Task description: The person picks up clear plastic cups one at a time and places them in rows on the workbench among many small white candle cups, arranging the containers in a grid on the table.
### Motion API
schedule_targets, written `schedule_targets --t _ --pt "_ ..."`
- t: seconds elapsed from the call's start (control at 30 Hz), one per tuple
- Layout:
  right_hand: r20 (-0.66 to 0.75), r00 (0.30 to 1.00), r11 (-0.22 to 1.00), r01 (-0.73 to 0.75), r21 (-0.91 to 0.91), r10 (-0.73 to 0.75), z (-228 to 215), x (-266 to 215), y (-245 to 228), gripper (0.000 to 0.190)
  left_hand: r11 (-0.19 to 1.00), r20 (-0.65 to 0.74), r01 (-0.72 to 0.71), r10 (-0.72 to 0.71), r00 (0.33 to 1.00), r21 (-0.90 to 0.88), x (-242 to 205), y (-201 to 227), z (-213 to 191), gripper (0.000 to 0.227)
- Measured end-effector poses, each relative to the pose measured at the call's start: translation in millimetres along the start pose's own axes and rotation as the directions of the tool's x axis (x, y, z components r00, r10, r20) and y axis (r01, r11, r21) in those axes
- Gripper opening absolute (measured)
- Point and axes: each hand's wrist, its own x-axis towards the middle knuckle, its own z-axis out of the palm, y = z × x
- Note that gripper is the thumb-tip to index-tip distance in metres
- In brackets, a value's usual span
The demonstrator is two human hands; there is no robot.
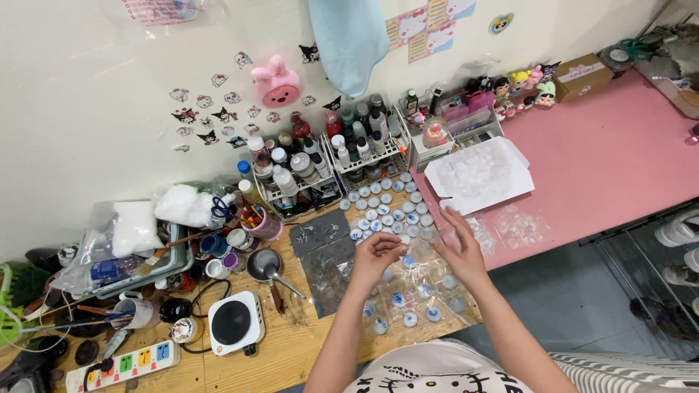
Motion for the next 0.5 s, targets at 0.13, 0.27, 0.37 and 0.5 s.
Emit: schedule_targets --t 0.13,0.27,0.37,0.5 --pt "0.081 0.95 0.897 0.312 -0.314 -0.302 -6.4 15.6 -22.8 0.081 1.0 0.113 -0.018 0.016 0.994 0.018 -17.9 42.8 7.1 0.02" --pt "0.49 0.87 0.987 -0.119 0.112 0.05 -0.7 -0.6 26.3 0.031 0.903 0.104 -0.067 0.024 0.994 0.425 -39.9 88.9 10.4 0.029" --pt "0.497 0.861 0.947 -0.243 0.212 0.109 7.3 -6.8 26.7 0.028 0.78 0.125 -0.186 0.139 0.982 0.597 -46.2 91.3 -0.1 0.019" --pt "0.579 0.808 0.914 -0.311 0.261 0.11 10.2 8.6 -46.5 0.046 0.713 0.257 -0.251 0.102 0.961 0.655 -58.1 102.8 -4.5 0.014"
